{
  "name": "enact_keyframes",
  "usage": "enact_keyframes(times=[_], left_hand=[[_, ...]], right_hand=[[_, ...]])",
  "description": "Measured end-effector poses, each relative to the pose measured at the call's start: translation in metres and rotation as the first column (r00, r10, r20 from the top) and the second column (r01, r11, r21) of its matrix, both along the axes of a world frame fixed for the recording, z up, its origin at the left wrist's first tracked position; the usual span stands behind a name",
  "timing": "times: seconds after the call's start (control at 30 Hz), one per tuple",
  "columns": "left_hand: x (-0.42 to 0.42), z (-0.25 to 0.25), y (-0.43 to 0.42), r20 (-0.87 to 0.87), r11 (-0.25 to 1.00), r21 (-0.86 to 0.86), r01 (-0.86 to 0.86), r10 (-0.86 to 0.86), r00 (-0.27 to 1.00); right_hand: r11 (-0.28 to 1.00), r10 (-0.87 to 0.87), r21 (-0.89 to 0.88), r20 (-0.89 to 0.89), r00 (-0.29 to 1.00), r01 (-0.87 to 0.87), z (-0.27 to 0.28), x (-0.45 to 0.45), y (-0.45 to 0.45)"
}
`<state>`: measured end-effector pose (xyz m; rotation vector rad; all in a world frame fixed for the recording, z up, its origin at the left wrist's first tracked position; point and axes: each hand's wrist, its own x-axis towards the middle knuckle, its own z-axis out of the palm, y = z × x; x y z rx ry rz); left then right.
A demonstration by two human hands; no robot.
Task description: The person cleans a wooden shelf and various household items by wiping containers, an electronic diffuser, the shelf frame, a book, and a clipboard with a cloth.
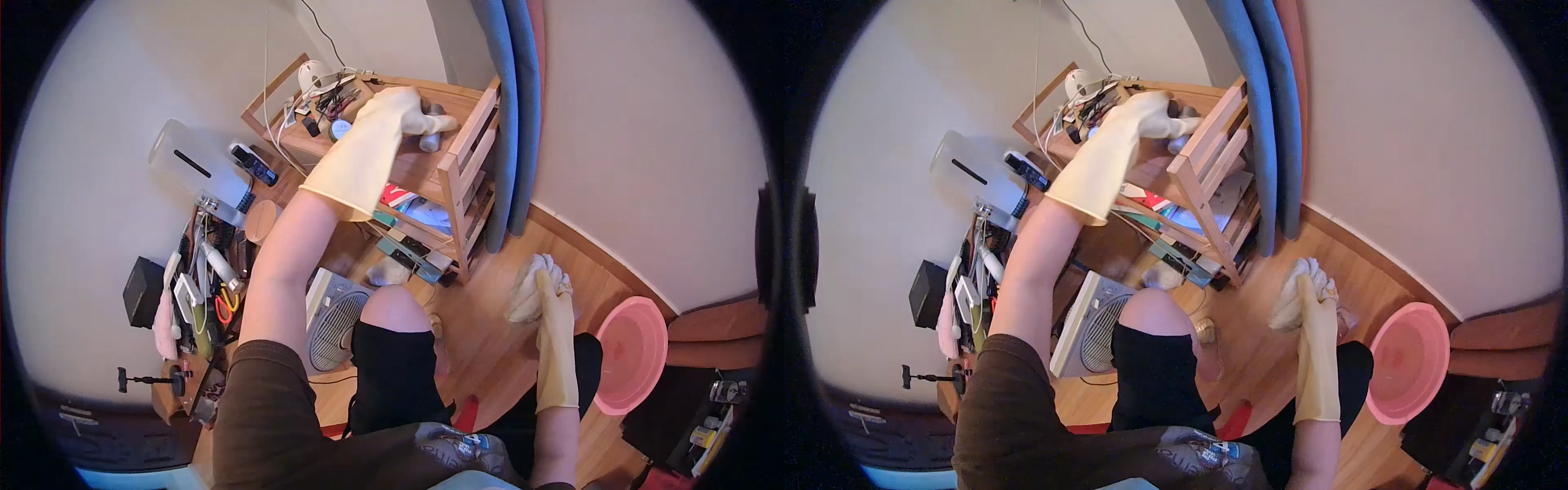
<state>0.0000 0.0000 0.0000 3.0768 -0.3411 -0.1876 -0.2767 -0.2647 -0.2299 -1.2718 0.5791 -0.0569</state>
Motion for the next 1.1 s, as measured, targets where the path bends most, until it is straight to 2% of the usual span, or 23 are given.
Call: enact_keyframes(times=[0.07,0.1,0.13,0.2,0.33,0.4,0.43,0.47,0.5,0.53,0.6,0.63,0.7,0.83,0.9,0.93,1.0,1.07,1.1], left_hand=[[0.001,-0.003,-0.01,-0.071,0.998,0.027,-0.05,0.052,0.996],[-0.007,0.009,-0.006,-0.048,0.992,0.089,-0.087,0.092,0.995],[-0.009,0.01,-0.009,-0.051,0.993,0.08,-0.092,0.096,0.994],[-0.007,0.015,-0.013,-0.266,0.992,-0.004,-0.126,0.12,0.956],[-0.018,0.007,-0.025,-0.132,0.981,0.076,-0.179,0.187,0.973],[-0.029,-0.001,-0.024,0.109,0.967,-0.149,-0.209,0.226,0.968],[-0.027,-0.01,-0.018,0.111,0.967,-0.149,-0.207,0.225,0.968],[-0.024,-0.022,-0.009,0.262,0.888,-0.46,-0.015,0.152,0.953],[-0.022,-0.034,-0.001,0.417,0.696,-0.685,0.215,0.132,0.899],[-0.024,-0.041,0.002,0.418,0.697,-0.684,0.215,0.133,0.898],[-0.032,-0.053,0.005,0.451,0.408,-0.842,0.353,0.174,0.875],[-0.035,-0.057,0.005,0.454,0.409,-0.841,0.355,0.175,0.874],[-0.039,-0.062,0.005,0.273,0.138,-0.959,0.248,0.209,0.939],[-0.032,-0.065,0.016,0.234,0.186,-0.962,0.201,0.178,0.956],[-0.034,-0.065,0.024,0.029,0.205,-0.979,0.014,0.068,0.997],[-0.035,-0.065,0.023,0.033,0.205,-0.979,0.018,0.067,0.997],[-0.039,-0.066,0.021,0.155,0.197,-0.972,0.125,0.145,0.977],[-0.039,-0.067,0.015,0.344,0.024,-0.936,0.35,0.254,0.904],[-0.066,-0.046,0.009,0.29,-0.053,-0.948,0.314,0.263,0.92]], right_hand=[[0.996,-0.086,-0.014,0.018,0.996,0.086,-0.007,0.003,-0.002],[0.997,-0.081,0.006,0.014,0.997,0.081,-0.008,0.003,0.014],[0.995,-0.09,-0.029,0.016,0.996,0.09,-0.011,0.002,0.01],[0.993,-0.099,-0.066,0.026,0.995,0.101,-0.014,0.002,0.004],[0.993,-0.09,-0.072,0.003,0.996,0.09,-0.019,0.004,0.003],[0.992,-0.081,-0.098,-0.006,0.997,0.08,-0.021,0.004,0.001],[0.994,-0.089,-0.058,0.026,0.996,0.091,-0.022,0.004,0.002],[0.995,-0.099,-0.019,0.058,0.993,0.1,-0.023,0.004,0.002],[0.995,-0.098,-0.021,0.059,0.993,0.099,-0.025,0.003,0.001],[0.994,-0.102,-0.033,0.079,0.992,0.105,-0.027,0.003,0.001],[0.993,-0.104,-0.045,0.1,0.99,0.109,-0.029,0.003,0.0],[0.992,-0.099,-0.072,0.064,0.993,0.103,-0.029,0.004,-0.001],[0.99,-0.094,-0.099,0.031,0.995,0.096,-0.026,0.004,-0.001],[0.983,-0.097,-0.153,0.015,0.995,0.098,-0.036,0.004,-0.003],[0.984,-0.098,-0.148,0.016,0.995,0.099,-0.038,0.004,-0.004],[0.979,-0.102,-0.175,-0.002,0.995,0.1,-0.034,0.003,-0.003],[0.974,-0.105,-0.204,-0.018,0.994,0.099,-0.033,0.003,-0.001],[0.971,-0.128,-0.2,0.032,0.991,0.131,-0.039,0.002,-0.002],[0.97,-0.135,-0.202,0.028,0.99,0.138,-0.039,0.001,-0.005]])
